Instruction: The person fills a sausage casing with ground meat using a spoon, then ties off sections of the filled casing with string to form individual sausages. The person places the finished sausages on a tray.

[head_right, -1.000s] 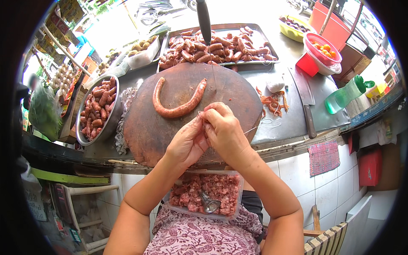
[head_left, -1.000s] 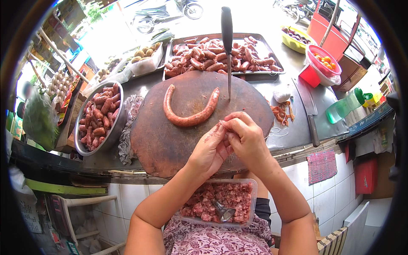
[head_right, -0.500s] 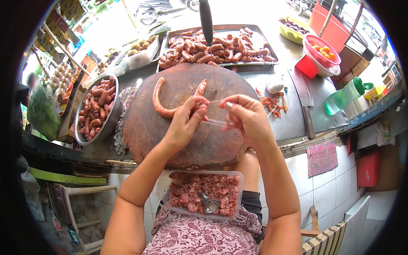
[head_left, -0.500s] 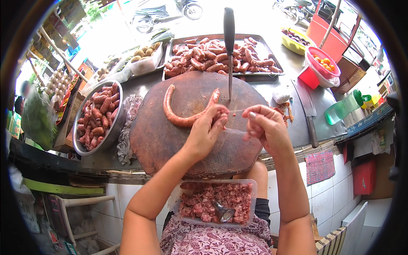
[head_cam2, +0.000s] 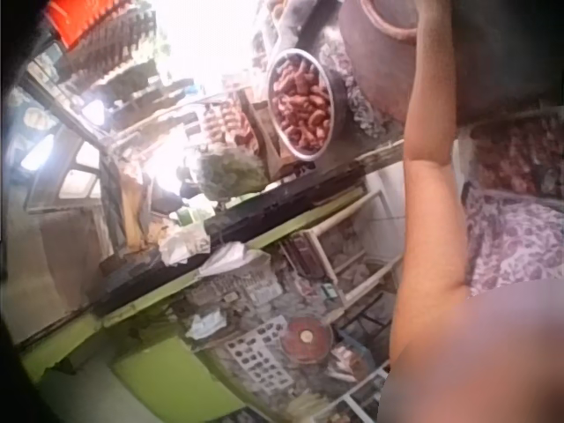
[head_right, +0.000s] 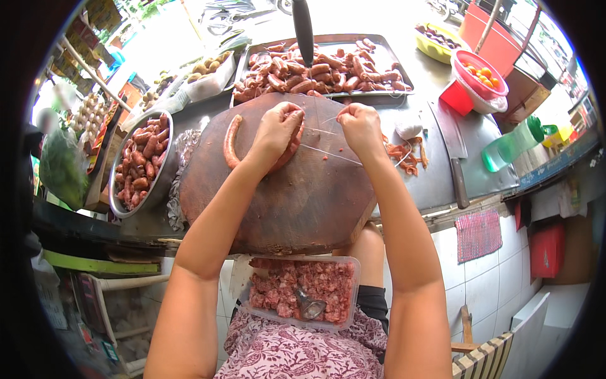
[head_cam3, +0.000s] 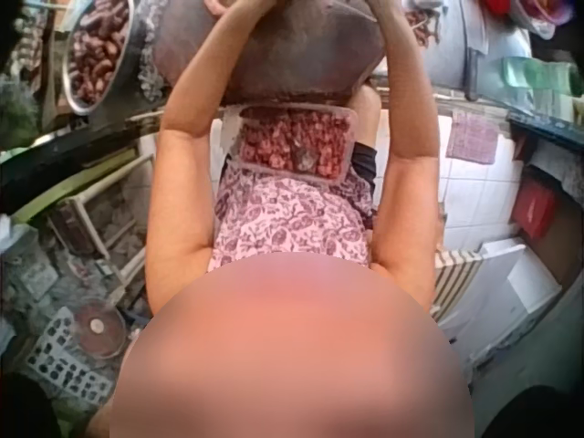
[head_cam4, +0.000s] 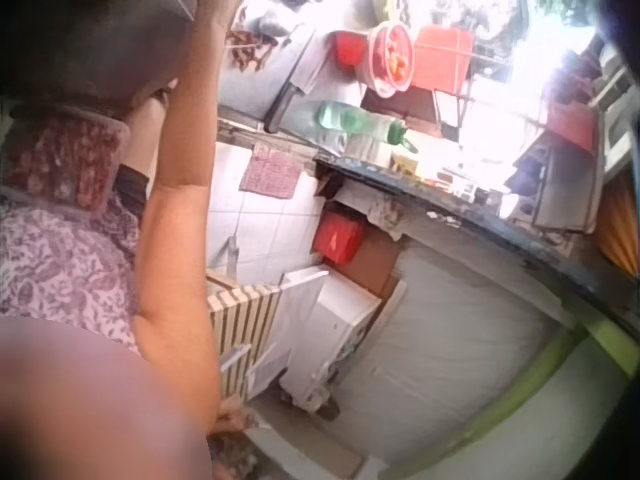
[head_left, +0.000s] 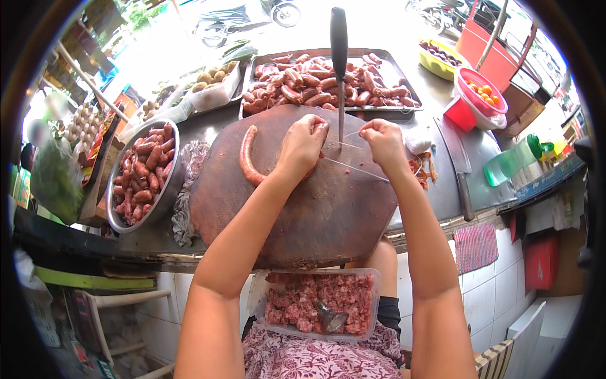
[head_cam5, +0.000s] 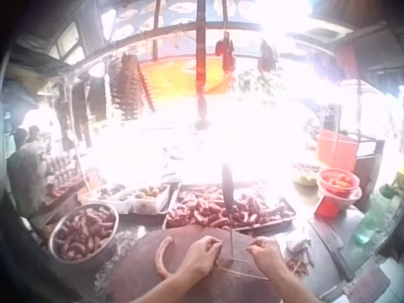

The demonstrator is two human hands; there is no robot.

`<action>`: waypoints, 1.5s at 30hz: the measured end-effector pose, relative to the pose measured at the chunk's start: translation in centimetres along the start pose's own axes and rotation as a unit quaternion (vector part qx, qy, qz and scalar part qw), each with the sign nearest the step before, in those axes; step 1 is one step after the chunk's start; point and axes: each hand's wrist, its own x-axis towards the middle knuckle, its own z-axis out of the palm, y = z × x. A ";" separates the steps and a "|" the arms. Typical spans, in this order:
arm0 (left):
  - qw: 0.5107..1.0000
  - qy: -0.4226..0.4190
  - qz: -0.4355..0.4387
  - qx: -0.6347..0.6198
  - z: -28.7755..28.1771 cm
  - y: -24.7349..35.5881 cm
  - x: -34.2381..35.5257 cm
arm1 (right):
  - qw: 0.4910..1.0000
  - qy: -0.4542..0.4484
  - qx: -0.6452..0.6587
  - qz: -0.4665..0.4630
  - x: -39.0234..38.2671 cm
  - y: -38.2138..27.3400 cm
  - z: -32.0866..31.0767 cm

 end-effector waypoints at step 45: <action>0.831 -0.268 -0.067 -0.483 -1.1 -2.2 -20.5 | 0.963 -0.188 -0.015 -0.191 -18.4 -5.9 -3.1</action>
